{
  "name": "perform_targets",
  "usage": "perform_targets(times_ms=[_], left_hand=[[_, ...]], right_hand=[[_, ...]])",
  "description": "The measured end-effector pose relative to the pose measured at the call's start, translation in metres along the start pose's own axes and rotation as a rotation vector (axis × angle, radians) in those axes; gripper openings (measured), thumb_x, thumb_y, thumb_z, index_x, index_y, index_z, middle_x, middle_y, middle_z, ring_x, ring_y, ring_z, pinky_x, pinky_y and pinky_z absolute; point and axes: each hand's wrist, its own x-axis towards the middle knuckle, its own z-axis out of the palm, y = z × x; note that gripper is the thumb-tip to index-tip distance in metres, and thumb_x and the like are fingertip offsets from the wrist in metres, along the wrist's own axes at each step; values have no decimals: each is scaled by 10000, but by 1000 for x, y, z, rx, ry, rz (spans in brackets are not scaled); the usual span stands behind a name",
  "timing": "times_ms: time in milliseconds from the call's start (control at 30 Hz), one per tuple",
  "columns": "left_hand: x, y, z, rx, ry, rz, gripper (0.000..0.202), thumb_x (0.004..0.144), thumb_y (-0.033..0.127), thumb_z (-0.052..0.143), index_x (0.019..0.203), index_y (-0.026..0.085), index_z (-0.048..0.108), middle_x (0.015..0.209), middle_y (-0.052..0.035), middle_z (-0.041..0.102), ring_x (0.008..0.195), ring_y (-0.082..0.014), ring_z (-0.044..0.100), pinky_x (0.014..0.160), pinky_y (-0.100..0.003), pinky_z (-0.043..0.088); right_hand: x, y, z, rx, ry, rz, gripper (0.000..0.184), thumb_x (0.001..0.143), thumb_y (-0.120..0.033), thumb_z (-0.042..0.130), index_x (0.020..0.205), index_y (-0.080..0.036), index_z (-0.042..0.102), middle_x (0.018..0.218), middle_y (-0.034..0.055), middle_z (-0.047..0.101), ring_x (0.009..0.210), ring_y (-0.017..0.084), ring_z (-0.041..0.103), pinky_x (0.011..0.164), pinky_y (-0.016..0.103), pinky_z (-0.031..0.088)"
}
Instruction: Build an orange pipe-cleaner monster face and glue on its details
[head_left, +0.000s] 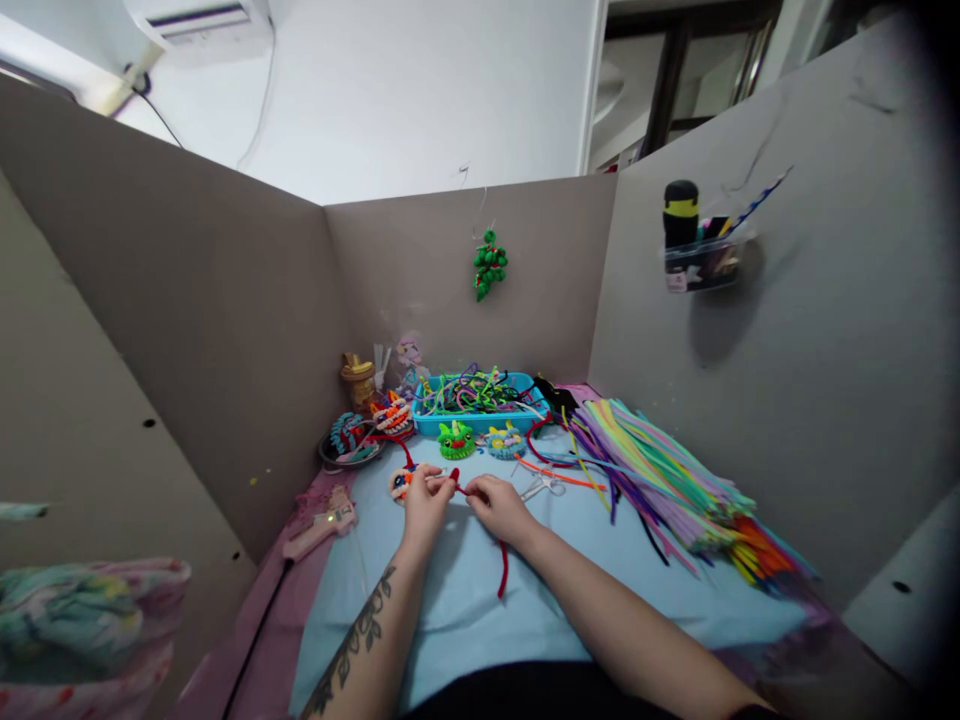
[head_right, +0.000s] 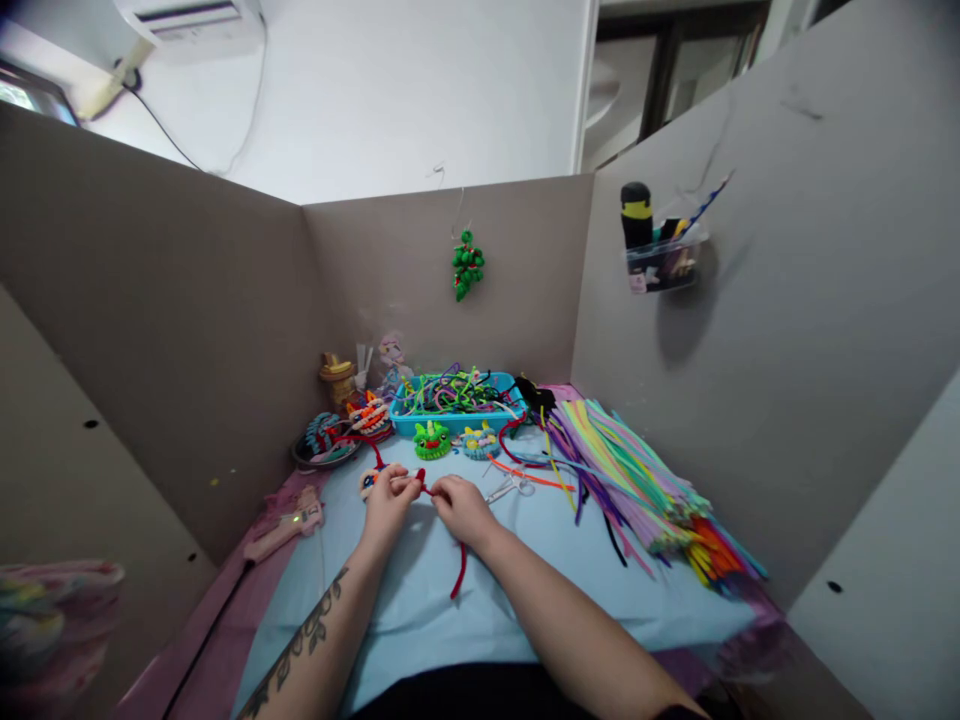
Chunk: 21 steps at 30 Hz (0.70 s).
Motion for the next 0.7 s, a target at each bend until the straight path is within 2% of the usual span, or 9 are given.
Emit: perform_targets(times_ms=[167, 333, 433, 600, 700], left_hand=[[0, 1, 0, -12, -59, -31, 283, 602, 308, 674, 800, 152, 544, 655, -20, 641, 622, -146, 619, 598, -248, 475], [-2, 3, 1, 63, -93, 0, 241, 624, 279, 651, 818, 136, 651, 757, -74, 682, 698, -176, 631, 620, -266, 491], [-2, 4, 1, 91, -104, 37, 226, 643, 264, 637, 832, 146, 676, 824, -87, 697, 766, -194, 636, 683, -287, 496], [-1, 7, -3, 132, -26, 103, 194, 661, 251, 628, 818, 161, 699, 815, -68, 706, 781, -190, 632, 735, -290, 484], [1, 7, -6, 159, 22, 127, 186, 648, 249, 638, 803, 170, 706, 797, -58, 706, 765, -188, 627, 708, -281, 484]], right_hand=[[0, 1, 3, 19, 16, -30, 139, 759, -104, 523, 795, -189, 627, 753, 22, 622, 731, 147, 555, 685, 263, 423], [1, -3, 0, 6, 19, -30, 130, 774, -116, 513, 773, -190, 621, 746, 23, 612, 734, 147, 551, 680, 260, 419], [1, -4, 1, 25, 23, -18, 123, 771, -124, 509, 778, -190, 613, 754, 23, 610, 720, 143, 547, 675, 260, 421], [-1, -5, 6, 115, -43, 55, 249, 710, -80, 504, 918, -194, 579, 696, -15, 584, 614, 121, 533, 608, 236, 431], [-2, -5, 3, 69, -43, 33, 229, 721, -65, 493, 881, -193, 595, 731, -3, 586, 674, 132, 546, 651, 250, 436]])
